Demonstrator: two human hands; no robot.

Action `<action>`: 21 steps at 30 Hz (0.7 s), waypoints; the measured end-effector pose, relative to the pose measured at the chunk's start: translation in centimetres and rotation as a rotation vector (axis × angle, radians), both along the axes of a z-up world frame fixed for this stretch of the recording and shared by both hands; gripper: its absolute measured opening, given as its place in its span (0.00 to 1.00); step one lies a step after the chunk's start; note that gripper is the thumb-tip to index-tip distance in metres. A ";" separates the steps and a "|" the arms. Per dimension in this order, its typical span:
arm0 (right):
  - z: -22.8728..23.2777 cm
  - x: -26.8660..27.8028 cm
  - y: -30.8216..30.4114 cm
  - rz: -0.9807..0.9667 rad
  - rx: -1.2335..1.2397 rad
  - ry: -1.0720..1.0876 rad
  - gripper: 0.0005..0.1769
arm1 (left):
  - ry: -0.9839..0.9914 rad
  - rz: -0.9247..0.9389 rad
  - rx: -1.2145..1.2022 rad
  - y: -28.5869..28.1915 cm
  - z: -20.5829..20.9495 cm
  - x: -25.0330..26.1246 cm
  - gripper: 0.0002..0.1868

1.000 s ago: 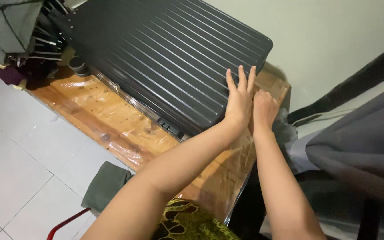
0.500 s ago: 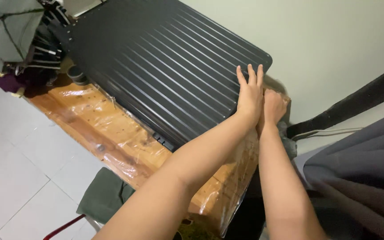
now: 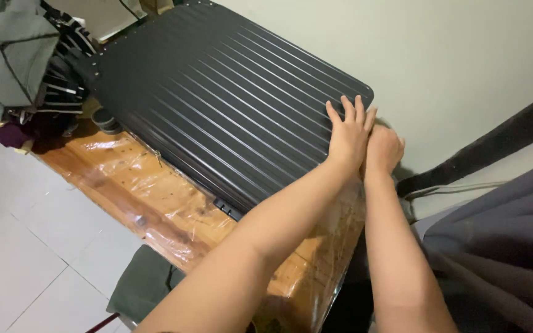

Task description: Unpacking clothes from a suitcase and placing them into a laundry basket.

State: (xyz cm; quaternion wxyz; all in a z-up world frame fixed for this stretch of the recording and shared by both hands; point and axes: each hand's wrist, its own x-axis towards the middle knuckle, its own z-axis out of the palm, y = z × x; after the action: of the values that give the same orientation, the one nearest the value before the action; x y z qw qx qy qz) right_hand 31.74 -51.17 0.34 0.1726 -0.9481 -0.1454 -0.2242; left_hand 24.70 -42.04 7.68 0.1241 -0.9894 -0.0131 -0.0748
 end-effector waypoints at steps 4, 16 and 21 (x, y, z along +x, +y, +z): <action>3.7 -4.5 0.7 0.129 0.139 -0.130 0.11 | -0.111 0.027 -0.074 1.3 -1.9 -0.2 0.45; 7.2 -20.3 8.1 0.278 0.039 -0.400 0.06 | -0.397 -0.125 -0.384 10.4 -1.5 -16.3 0.33; 7.3 -28.3 13.8 0.202 0.181 -0.315 0.06 | -0.400 -0.270 -0.393 16.6 -1.9 -23.7 0.29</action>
State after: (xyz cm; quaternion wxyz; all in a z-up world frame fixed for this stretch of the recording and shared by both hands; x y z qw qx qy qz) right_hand 3.41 -37.36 7.62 0.2538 -0.8625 -0.2442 -0.3634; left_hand 1.04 -25.44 5.76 -0.0858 -0.9528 0.0798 -0.2800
